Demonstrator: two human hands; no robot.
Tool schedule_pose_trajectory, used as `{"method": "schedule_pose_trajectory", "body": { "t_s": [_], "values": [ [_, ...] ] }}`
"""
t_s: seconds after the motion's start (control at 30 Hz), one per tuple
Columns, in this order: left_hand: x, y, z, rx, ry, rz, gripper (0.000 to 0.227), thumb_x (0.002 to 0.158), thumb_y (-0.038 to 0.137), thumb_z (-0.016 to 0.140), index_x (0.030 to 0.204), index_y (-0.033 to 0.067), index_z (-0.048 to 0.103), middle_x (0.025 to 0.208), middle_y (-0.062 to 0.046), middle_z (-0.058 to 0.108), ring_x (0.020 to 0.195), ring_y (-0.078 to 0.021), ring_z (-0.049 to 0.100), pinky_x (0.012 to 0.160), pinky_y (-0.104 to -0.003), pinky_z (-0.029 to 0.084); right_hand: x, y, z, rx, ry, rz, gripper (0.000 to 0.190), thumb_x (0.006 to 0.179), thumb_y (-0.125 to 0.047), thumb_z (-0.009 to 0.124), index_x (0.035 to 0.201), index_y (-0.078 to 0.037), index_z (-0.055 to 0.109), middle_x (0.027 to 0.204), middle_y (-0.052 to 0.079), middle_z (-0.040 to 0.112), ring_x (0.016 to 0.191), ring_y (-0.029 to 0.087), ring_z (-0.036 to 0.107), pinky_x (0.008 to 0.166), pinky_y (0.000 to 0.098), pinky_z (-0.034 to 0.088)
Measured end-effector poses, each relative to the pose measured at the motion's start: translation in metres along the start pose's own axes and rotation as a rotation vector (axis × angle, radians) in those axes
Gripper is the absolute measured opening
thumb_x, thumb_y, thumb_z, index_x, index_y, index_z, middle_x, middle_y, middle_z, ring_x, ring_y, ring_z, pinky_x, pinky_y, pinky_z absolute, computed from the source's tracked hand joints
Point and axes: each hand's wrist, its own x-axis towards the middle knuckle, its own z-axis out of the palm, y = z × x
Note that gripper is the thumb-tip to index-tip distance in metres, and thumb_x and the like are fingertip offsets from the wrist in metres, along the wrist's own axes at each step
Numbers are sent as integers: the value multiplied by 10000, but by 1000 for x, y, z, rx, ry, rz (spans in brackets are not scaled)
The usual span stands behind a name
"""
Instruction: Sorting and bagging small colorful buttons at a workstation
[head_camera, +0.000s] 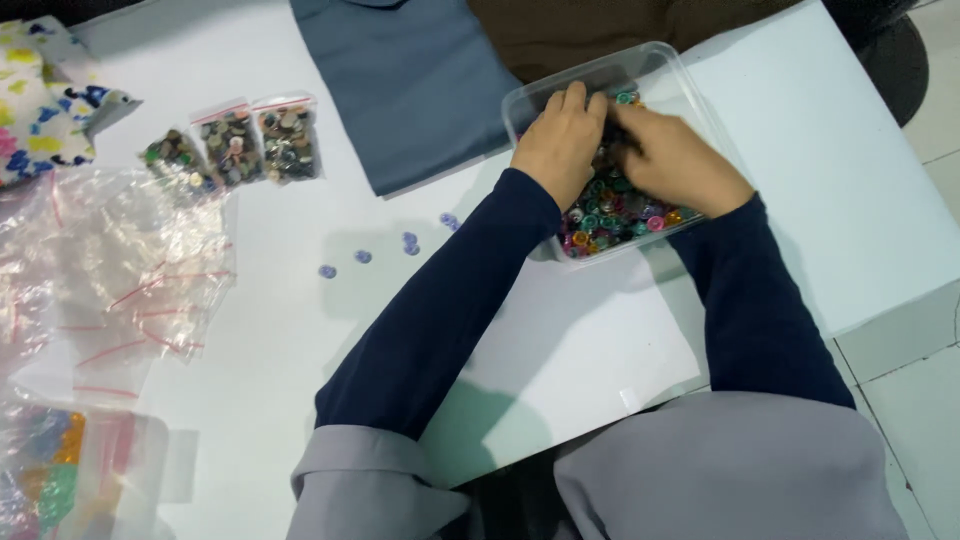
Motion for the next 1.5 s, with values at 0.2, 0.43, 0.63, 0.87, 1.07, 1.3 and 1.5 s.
{"method": "schedule_pose_trajectory", "body": {
  "t_s": [0.2, 0.43, 0.63, 0.87, 1.07, 1.3, 1.5],
  "values": [
    [5, 10, 32, 201, 53, -116, 158, 923, 119, 525, 1011, 156, 651, 945, -93, 705, 867, -290, 662, 709, -418, 541, -6, 21, 15, -106, 170, -228, 326, 823, 85, 523, 1124, 43, 640, 1175, 233, 694, 1126, 419, 622, 973, 474, 487],
    [15, -13, 32, 103, -128, -163, 208, 768, 261, 728, 914, 114, 742, 930, -124, 666, 852, -338, 643, 672, -471, 563, -12, 15, 12, -75, 236, -140, 378, 915, -8, 660, 1291, 26, 685, 1251, 184, 706, 1140, 352, 657, 1010, 435, 499],
    [16, -14, 38, 250, -111, -212, 111, 808, 115, 718, 885, 172, 772, 903, -91, 711, 835, -301, 691, 646, -437, 556, -14, 21, 12, -52, 305, -120, 260, 945, -39, 677, 1193, 11, 734, 1183, 181, 731, 1067, 330, 684, 982, 408, 511],
    [8, -13, -4, 7, -164, -153, 178, 778, 335, 708, 786, 161, 744, 855, -76, 692, 778, -333, 673, 675, -479, 534, -16, 14, 7, 20, 348, -59, 279, 934, 16, 615, 1184, -47, 722, 1117, 135, 729, 998, 301, 670, 918, 413, 505],
    [10, -21, -50, -551, -225, -65, 72, 753, 176, 658, 820, 149, 662, 777, -15, 730, 715, -216, 696, 600, -385, 537, -18, 3, -4, 261, 421, -33, 279, 1018, 28, 508, 1243, 1, 669, 1140, 155, 716, 1008, 245, 701, 877, 348, 563],
    [2, -24, -76, -798, -47, -55, 114, 921, 159, 633, 1025, 112, 628, 929, -27, 695, 693, -132, 671, 639, -288, 535, -23, -9, -10, 447, 376, -37, 272, 1079, -11, 422, 1264, 12, 620, 1017, 138, 690, 937, 200, 684, 894, 301, 580],
    [-4, -19, -53, -215, -15, 44, 110, 780, 235, 647, 874, 183, 672, 851, -14, 620, 777, -294, 653, 710, -506, 476, -23, -6, -8, 382, 335, -26, 227, 1011, -91, 683, 1237, -72, 686, 1047, 70, 693, 941, 140, 635, 826, 262, 528]
  ]
}}
